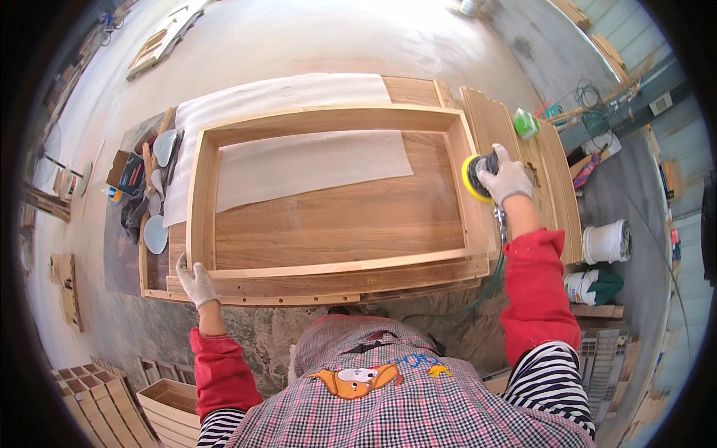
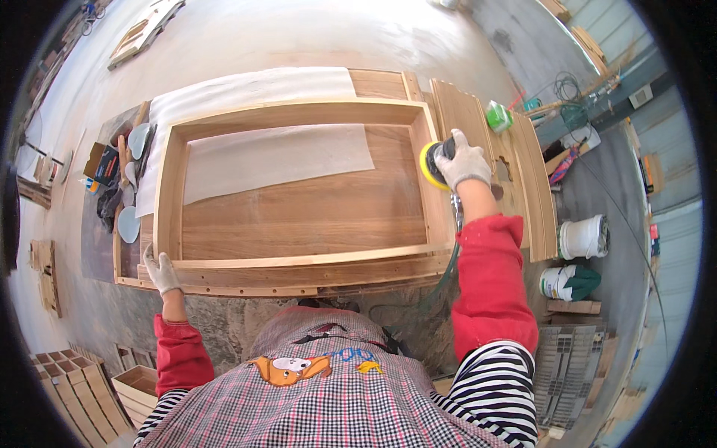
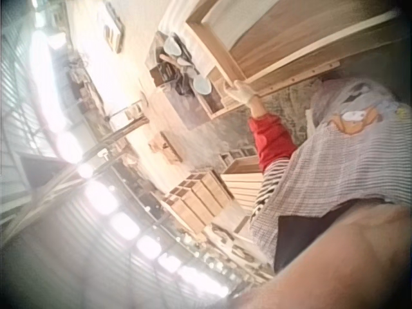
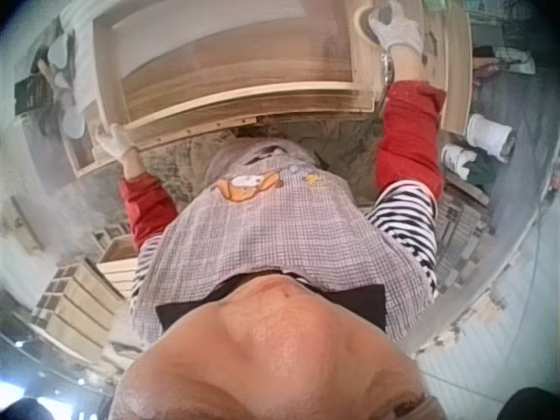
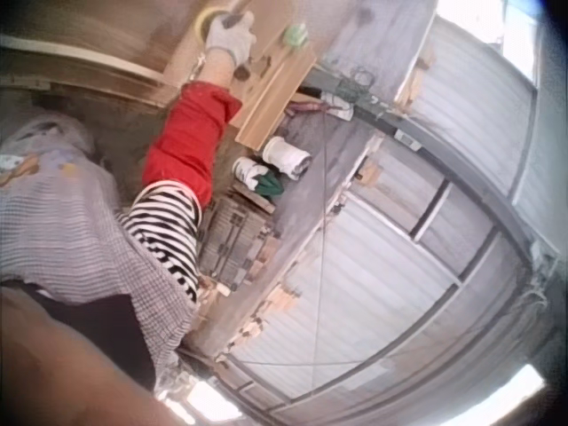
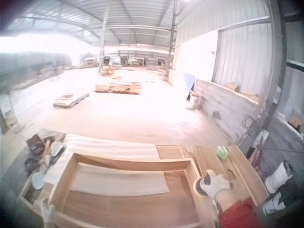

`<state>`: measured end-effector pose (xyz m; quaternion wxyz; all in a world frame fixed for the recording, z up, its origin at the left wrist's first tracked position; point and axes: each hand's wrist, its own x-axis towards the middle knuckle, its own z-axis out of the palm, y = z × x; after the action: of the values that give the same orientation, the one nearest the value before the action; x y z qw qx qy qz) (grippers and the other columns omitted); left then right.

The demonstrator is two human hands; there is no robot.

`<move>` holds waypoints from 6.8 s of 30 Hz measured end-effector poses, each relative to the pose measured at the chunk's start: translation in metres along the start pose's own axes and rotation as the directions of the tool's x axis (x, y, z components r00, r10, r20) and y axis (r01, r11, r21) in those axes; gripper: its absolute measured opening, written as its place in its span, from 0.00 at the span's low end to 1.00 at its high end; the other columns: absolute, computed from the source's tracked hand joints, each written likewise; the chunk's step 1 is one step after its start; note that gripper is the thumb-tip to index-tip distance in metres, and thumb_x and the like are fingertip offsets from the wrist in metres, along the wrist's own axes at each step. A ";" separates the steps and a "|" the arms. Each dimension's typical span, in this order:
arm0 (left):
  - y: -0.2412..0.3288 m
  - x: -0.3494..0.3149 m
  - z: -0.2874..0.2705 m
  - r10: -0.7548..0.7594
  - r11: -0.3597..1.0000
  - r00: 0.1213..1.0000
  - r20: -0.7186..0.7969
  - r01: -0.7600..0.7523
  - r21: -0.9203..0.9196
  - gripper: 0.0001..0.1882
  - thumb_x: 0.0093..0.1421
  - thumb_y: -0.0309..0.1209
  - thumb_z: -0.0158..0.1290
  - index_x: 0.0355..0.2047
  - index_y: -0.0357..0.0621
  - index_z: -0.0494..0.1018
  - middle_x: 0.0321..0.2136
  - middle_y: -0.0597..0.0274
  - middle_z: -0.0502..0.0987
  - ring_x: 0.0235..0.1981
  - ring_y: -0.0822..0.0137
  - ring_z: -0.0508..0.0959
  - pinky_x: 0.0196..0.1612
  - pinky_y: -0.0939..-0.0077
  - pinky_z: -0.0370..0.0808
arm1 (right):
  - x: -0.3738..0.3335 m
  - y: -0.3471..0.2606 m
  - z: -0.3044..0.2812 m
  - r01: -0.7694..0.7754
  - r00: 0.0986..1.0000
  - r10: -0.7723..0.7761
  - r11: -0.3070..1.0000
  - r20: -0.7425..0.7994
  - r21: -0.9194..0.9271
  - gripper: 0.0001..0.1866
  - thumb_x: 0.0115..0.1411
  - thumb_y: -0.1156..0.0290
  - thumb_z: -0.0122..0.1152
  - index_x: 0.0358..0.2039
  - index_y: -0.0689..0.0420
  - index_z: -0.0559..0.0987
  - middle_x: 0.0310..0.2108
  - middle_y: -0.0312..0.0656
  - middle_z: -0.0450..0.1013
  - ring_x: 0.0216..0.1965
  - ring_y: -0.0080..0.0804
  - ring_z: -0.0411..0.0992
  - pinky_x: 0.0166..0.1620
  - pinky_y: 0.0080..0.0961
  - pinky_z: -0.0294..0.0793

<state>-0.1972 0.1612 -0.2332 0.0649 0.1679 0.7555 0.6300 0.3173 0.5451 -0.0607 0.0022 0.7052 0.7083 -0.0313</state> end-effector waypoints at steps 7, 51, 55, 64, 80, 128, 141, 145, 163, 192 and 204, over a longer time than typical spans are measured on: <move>0.013 -0.006 0.007 -0.013 0.998 1.000 0.012 0.014 -0.055 0.23 0.59 0.18 0.41 0.56 0.37 0.62 0.51 0.59 0.66 0.47 0.70 0.69 0.48 0.81 0.69 | 0.114 -0.053 0.004 -0.113 0.993 0.113 0.993 0.019 0.028 0.38 0.54 0.47 0.56 0.65 0.38 0.60 0.56 0.54 0.69 0.57 0.49 0.69 0.59 0.40 0.67; 0.042 -0.014 0.003 0.192 0.980 0.974 -0.120 -0.185 0.072 0.23 0.51 0.16 0.49 0.50 0.37 0.67 0.46 0.50 0.69 0.48 0.54 0.72 0.52 0.69 0.69 | -0.062 -0.594 0.020 0.736 0.666 -0.739 0.673 0.101 0.071 0.37 0.53 0.50 0.59 0.64 0.42 0.63 0.53 0.56 0.70 0.54 0.50 0.70 0.57 0.38 0.69; 0.033 -0.018 0.007 0.138 0.990 0.980 -0.146 -0.140 -0.002 0.25 0.52 0.17 0.50 0.53 0.36 0.66 0.48 0.50 0.69 0.47 0.54 0.73 0.51 0.70 0.70 | -0.052 -0.613 0.025 0.725 0.678 -0.726 0.686 0.113 0.057 0.40 0.52 0.49 0.59 0.65 0.45 0.62 0.53 0.55 0.71 0.54 0.49 0.71 0.57 0.36 0.69; 0.019 -0.024 0.003 0.041 0.980 0.998 -0.053 -0.051 -0.194 0.29 0.58 0.16 0.46 0.61 0.35 0.56 0.53 0.53 0.65 0.55 0.64 0.68 0.57 0.72 0.64 | -0.075 -0.582 0.033 0.809 0.560 -0.826 0.563 0.074 0.168 0.36 0.54 0.50 0.59 0.63 0.46 0.65 0.55 0.56 0.69 0.56 0.49 0.68 0.59 0.38 0.67; -0.017 -0.013 -0.039 -0.384 0.526 0.898 0.213 0.403 -0.749 0.32 0.70 0.54 0.30 0.61 0.41 0.61 0.58 0.57 0.69 0.58 0.62 0.69 0.64 0.66 0.63 | -0.293 -0.472 0.023 0.961 0.100 -0.988 0.127 0.119 0.246 0.30 0.51 0.59 0.64 0.57 0.37 0.70 0.42 0.56 0.69 0.34 0.52 0.77 0.39 0.42 0.78; -0.046 -0.012 -0.027 -0.362 0.857 0.923 0.130 0.384 -0.343 0.40 0.66 0.55 0.41 0.68 0.42 0.48 0.70 0.62 0.47 0.70 0.66 0.47 0.69 0.67 0.40 | -0.072 0.034 -0.006 0.088 0.996 -0.089 0.996 0.025 0.017 0.35 0.55 0.47 0.58 0.63 0.38 0.62 0.48 0.64 0.68 0.46 0.61 0.73 0.50 0.48 0.72; -0.078 -0.011 -0.046 -0.292 0.918 0.949 0.121 0.314 -0.244 0.36 0.68 0.49 0.41 0.66 0.35 0.52 0.65 0.56 0.57 0.65 0.64 0.56 0.66 0.69 0.50 | 0.137 -0.073 0.004 -0.009 1.000 0.009 1.000 -0.007 -0.004 0.39 0.53 0.47 0.55 0.65 0.42 0.60 0.55 0.56 0.69 0.57 0.51 0.68 0.59 0.37 0.66; -0.082 -0.013 -0.049 -0.302 0.914 0.949 0.088 0.314 -0.258 0.34 0.68 0.48 0.40 0.66 0.36 0.52 0.64 0.57 0.58 0.64 0.64 0.58 0.65 0.69 0.53 | 0.166 -0.083 0.011 -0.036 0.999 0.036 0.998 0.012 0.043 0.41 0.50 0.47 0.55 0.65 0.44 0.59 0.56 0.55 0.68 0.59 0.51 0.66 0.61 0.36 0.64; -0.016 -0.026 -0.010 -0.016 0.976 0.997 0.080 0.033 -0.215 0.28 0.64 0.46 0.43 0.55 0.35 0.62 0.48 0.56 0.69 0.50 0.65 0.68 0.56 0.70 0.63 | 0.063 -0.306 0.018 0.436 0.899 -0.438 0.896 0.004 0.079 0.37 0.50 0.49 0.61 0.61 0.41 0.64 0.46 0.62 0.72 0.50 0.57 0.71 0.54 0.44 0.70; -0.018 -0.024 -0.024 0.076 0.954 0.988 0.132 -0.033 -0.297 0.27 0.68 0.44 0.38 0.56 0.31 0.64 0.54 0.57 0.68 0.58 0.64 0.65 0.62 0.72 0.57 | -0.116 -0.579 0.037 0.840 0.516 -0.851 0.525 0.103 0.136 0.35 0.54 0.53 0.60 0.62 0.45 0.66 0.52 0.56 0.70 0.54 0.51 0.70 0.56 0.39 0.69; -0.023 -0.019 -0.038 -0.281 0.476 0.917 0.284 0.390 -0.788 0.30 0.70 0.51 0.30 0.53 0.41 0.70 0.49 0.59 0.76 0.51 0.64 0.74 0.60 0.66 0.65 | -0.282 -0.474 0.025 0.955 0.175 -0.977 0.199 0.124 0.221 0.31 0.52 0.58 0.63 0.58 0.38 0.69 0.43 0.57 0.68 0.35 0.53 0.77 0.40 0.42 0.77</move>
<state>-0.1952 0.1161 -0.2502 0.3018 0.0017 0.3786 0.8750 -0.1563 0.2605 -0.0531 0.0337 0.0890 0.9853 -0.1421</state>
